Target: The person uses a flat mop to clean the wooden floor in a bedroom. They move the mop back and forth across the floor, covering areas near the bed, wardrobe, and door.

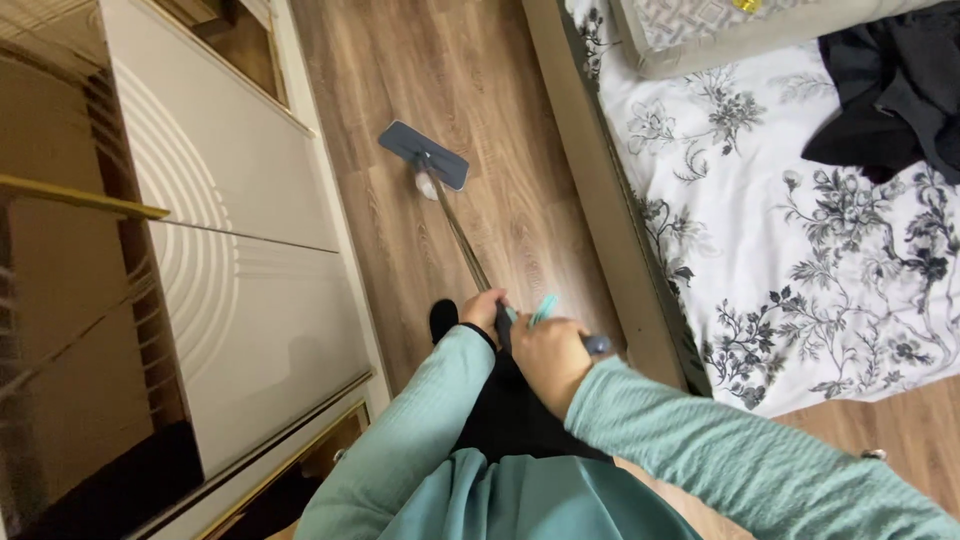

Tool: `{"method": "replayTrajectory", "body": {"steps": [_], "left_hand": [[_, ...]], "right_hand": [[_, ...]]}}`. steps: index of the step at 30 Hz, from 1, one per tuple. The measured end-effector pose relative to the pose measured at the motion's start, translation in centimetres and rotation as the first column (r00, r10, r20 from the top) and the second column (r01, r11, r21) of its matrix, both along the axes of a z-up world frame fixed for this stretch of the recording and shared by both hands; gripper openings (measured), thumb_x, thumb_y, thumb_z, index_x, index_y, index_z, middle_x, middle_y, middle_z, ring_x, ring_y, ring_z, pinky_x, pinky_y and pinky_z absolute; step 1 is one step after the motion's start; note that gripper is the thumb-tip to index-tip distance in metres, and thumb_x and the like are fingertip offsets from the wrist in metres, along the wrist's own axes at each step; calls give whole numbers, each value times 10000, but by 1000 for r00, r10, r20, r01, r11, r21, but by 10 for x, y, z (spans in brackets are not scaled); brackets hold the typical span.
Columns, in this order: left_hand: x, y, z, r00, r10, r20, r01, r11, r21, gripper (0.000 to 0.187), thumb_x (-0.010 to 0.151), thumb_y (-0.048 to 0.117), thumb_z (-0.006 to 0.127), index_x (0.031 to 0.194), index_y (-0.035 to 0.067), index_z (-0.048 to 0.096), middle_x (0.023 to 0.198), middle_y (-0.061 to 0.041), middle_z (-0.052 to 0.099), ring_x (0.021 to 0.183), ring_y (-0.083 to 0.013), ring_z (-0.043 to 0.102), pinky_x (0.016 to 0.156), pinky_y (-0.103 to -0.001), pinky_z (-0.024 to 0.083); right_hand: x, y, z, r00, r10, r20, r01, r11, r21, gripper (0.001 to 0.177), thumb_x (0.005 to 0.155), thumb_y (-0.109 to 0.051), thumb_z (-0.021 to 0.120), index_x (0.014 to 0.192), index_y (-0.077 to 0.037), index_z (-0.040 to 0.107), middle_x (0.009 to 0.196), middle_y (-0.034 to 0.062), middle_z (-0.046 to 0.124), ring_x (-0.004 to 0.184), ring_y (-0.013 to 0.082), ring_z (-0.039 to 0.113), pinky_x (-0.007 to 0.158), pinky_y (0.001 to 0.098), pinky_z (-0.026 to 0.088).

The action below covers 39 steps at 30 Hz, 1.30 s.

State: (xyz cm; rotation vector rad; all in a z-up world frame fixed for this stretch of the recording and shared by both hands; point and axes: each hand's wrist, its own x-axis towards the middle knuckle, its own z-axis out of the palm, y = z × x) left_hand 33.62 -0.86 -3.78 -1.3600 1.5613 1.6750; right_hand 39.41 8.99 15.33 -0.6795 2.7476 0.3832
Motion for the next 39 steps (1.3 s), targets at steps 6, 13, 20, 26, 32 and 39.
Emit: {"method": "replayTrajectory", "body": {"steps": [6,13,20,26,32,39], "left_hand": [[9,4,-71,994,83,70,-90,991,99,217,863,177,709,799,-30,715,703,-198,669,673,-303,683,584,-374,559],[-53,-21,-124,996,-52,69,51,998,20,171,792,161,746,730,2,761,735,-209,730,706,-306,749,635,-420,607],[-152,-71,-119,938,-337,76,343,935,-93,204,718,259,700,753,97,819,875,-114,778,963,-262,742,834,-380,577],[-238,-103,-131,907,-422,-16,411,891,-191,328,744,332,702,886,63,825,1034,-139,772,1138,-312,689,985,-421,530],[-335,-117,-108,957,-234,-172,240,971,13,124,849,163,636,859,56,699,902,-139,674,887,-247,644,759,-348,534],[-358,-176,-101,994,69,-84,-44,964,263,263,823,132,692,619,-13,610,577,-143,549,552,-269,613,513,-369,516]], "right_hand": [[28,15,-96,998,-30,-48,30,1000,5,413,887,-43,462,1258,-44,643,689,269,633,571,474,622,408,670,440],[-18,-11,-133,982,-43,-183,37,999,-35,357,917,-10,431,1205,-30,641,623,304,559,515,498,570,376,677,389],[-113,-56,-139,973,18,-231,-20,1000,-7,340,904,-40,461,1177,-30,663,600,270,539,496,455,544,382,654,399],[-222,-99,-34,853,173,-492,-330,910,-252,247,881,16,494,1060,-35,656,983,219,580,895,392,548,797,588,385],[-275,-104,20,803,-595,30,96,80,-992,708,830,-105,888,1367,49,454,1234,253,508,1153,354,543,1033,484,455],[-309,-161,-37,735,-395,551,351,-474,-808,205,973,-128,728,796,-46,668,574,116,679,581,158,697,559,248,545]]}}
